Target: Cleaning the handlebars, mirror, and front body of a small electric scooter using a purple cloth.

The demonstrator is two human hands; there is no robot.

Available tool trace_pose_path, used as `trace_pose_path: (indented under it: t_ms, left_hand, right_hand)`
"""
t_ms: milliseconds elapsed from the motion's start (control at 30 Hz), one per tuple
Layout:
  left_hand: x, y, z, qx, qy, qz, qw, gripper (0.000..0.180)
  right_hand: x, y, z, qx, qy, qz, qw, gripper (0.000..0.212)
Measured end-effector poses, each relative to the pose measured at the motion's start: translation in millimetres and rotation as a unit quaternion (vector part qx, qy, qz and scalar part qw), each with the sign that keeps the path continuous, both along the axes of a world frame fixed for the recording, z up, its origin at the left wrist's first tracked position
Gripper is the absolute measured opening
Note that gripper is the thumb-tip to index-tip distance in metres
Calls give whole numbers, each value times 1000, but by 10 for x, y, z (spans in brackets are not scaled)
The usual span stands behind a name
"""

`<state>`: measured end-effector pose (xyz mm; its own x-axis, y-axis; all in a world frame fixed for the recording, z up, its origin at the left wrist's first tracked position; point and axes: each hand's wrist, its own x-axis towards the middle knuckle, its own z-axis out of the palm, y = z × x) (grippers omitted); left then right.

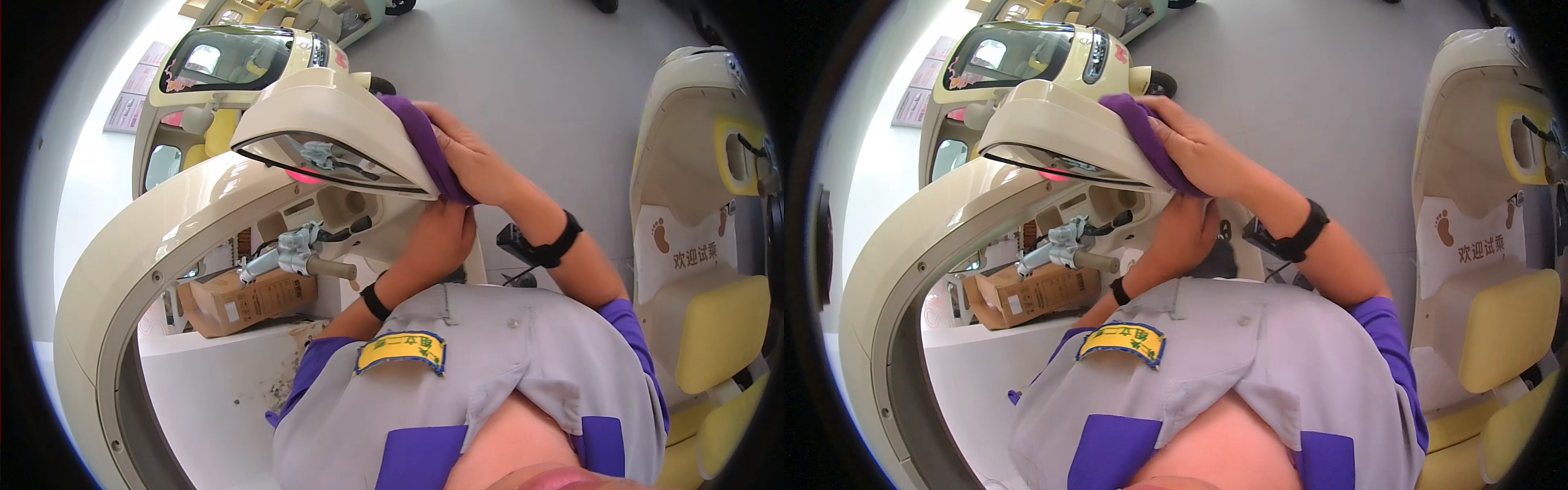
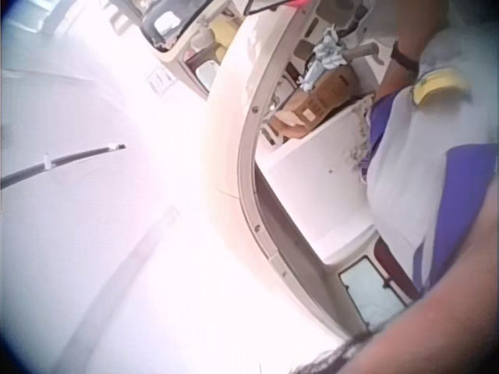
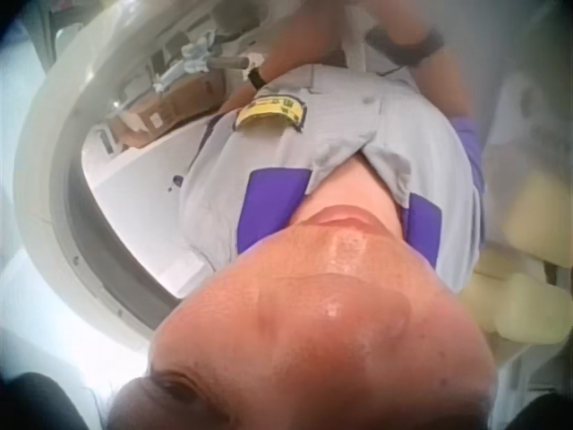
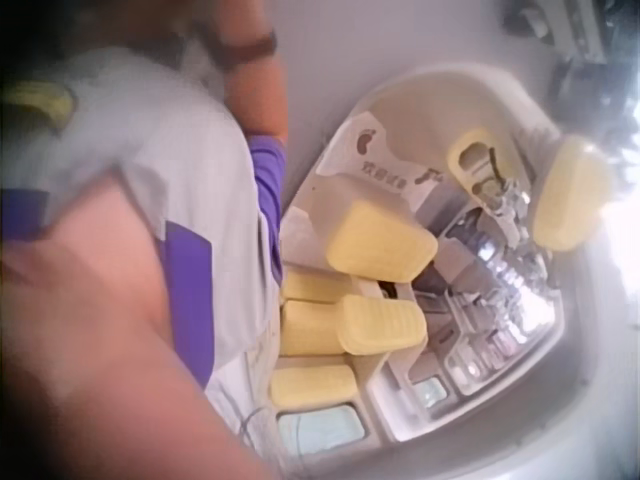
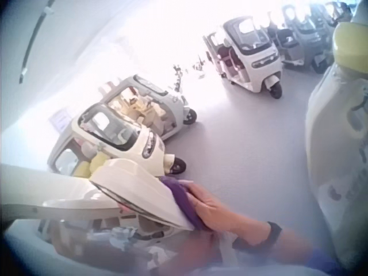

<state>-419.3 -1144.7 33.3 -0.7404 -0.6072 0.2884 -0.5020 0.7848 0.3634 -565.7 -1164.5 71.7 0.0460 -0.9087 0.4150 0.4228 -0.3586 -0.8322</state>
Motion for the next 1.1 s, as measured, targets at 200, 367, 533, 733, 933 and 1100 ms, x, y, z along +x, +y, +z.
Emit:
trace_pose_path:
  t_ms: [200, 367, 533, 733, 933, 1100]
  left_hand:
    - [-319, -27, -258, -53, 123, 29, 991, 33]
    - [-495, -194, -334, 94, 17, -34, 995, 38]
    - [-830, -281, -532, -37, 249, -38, 967, 28]
    - [-748, -668, -380, -54, 316, 90, 943, 31]
    - [-647, -727, -372, -69, 234, 219, 945, 32]
    - [-749, -795, -432, -72, 182, 289, 937, 33]
  right_hand:
    - [78, -149, 337, -50, 113, -74, 990, 41]
    - [16, -114, 146, -106, 167, -201, 959, 36]
    - [-177, -91, 5, 29, 199, -50, 978, 30]
    - [-360, -432, 454, -124, 194, 52, 972, 34]
    - [-325, -925, 501, -158, 244, 156, 944, 28]
    - [-281, -1054, 178, -228, 330, 116, 908, 22]
